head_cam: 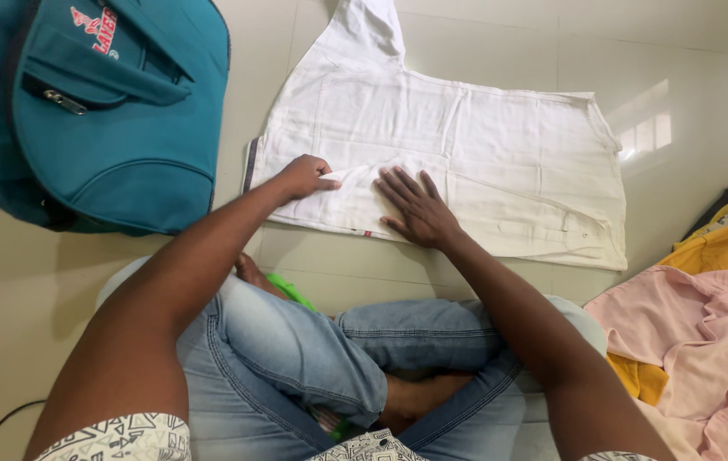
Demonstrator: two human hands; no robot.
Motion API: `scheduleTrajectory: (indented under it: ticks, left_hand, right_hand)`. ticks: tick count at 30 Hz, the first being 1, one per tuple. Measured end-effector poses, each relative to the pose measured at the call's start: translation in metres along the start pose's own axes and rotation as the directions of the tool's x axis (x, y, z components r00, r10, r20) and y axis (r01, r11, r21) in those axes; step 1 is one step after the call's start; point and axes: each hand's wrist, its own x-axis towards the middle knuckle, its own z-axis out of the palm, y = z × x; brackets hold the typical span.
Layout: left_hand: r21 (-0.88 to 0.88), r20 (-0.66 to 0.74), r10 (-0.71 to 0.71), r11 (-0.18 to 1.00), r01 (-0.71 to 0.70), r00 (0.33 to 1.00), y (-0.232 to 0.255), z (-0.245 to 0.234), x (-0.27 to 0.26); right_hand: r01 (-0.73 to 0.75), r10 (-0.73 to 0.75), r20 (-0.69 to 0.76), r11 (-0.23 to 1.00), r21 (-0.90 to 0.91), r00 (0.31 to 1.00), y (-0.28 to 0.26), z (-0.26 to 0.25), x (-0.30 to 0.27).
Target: The person folds a white shirt on the floor by smoothing out the fabric, folding the sleeves and sides inward, and then folding the body into a neat rectangle.
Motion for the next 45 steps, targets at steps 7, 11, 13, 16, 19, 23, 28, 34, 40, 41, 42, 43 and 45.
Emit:
scheduleTrajectory:
  ticks: [7,11,13,16,19,23,28,34,40,41,42,43,45]
  left_hand:
    - [0.017,-0.039,0.021,1.0,-0.02,0.999,0.002,0.002,-0.005]
    - [-0.074,-0.031,0.046,0.996,-0.048,0.998,0.008,0.003,-0.008]
    - [-0.097,-0.031,0.022,0.995,-0.025,0.999,0.013,0.001,-0.011]
    - [0.095,-0.097,0.084,0.993,-0.074,0.992,0.027,-0.002,-0.026]
    - [0.327,-0.126,0.038,0.945,0.006,0.991,0.049,-0.002,-0.037]
    - [0.689,-0.192,0.296,0.72,-0.087,0.936,0.055,0.016,-0.042]
    - [0.769,0.044,0.696,0.434,-0.469,0.717,0.063,0.061,-0.03]
    - [0.695,-0.216,0.489,0.685,-0.219,0.845,0.083,0.133,-0.034]
    - [0.528,-0.533,0.055,0.801,0.281,0.845,0.046,0.09,-0.059]
    - [0.472,-0.595,0.023,0.819,0.326,0.804,0.038,0.081,-0.066]
    - [0.411,-0.652,-0.012,0.834,0.367,0.758,0.034,0.075,-0.073]
    - [0.411,-0.656,-0.006,0.836,0.363,0.755,0.034,0.071,-0.074]
    - [0.332,-0.758,-0.005,0.858,0.392,0.652,0.041,0.071,-0.073]
  right_hand:
    - [-0.217,0.219,-0.239,0.975,0.036,0.946,0.04,0.003,0.012]
    - [-0.081,0.083,0.023,0.994,-0.068,0.996,0.014,0.004,0.016]
    - [-0.137,0.131,0.113,0.989,0.053,0.985,0.014,0.0,0.02]
    - [-0.292,0.294,-0.016,0.953,0.083,0.956,0.039,-0.01,0.015]
    - [-0.271,0.275,-0.134,0.961,0.046,0.952,0.04,-0.003,0.008]
    - [-0.172,0.171,-0.109,0.985,0.004,0.979,0.018,0.009,0.008]
    - [-0.164,0.165,-0.135,0.986,0.018,0.977,0.013,0.009,0.004]
    - [-0.141,0.135,-0.164,0.99,-0.024,0.977,0.02,0.016,0.002]
    - [-0.192,0.192,-0.079,0.981,0.002,0.978,0.017,0.008,0.003]
    - [-0.19,0.189,-0.077,0.982,-0.003,0.979,0.017,0.008,0.002]
    - [-0.192,0.192,-0.067,0.981,-0.003,0.979,0.016,0.008,0.0]
    - [-0.197,0.196,-0.066,0.98,-0.004,0.978,0.016,0.006,0.002]
    - [-0.193,0.192,-0.08,0.981,-0.002,0.978,0.018,0.005,0.004]
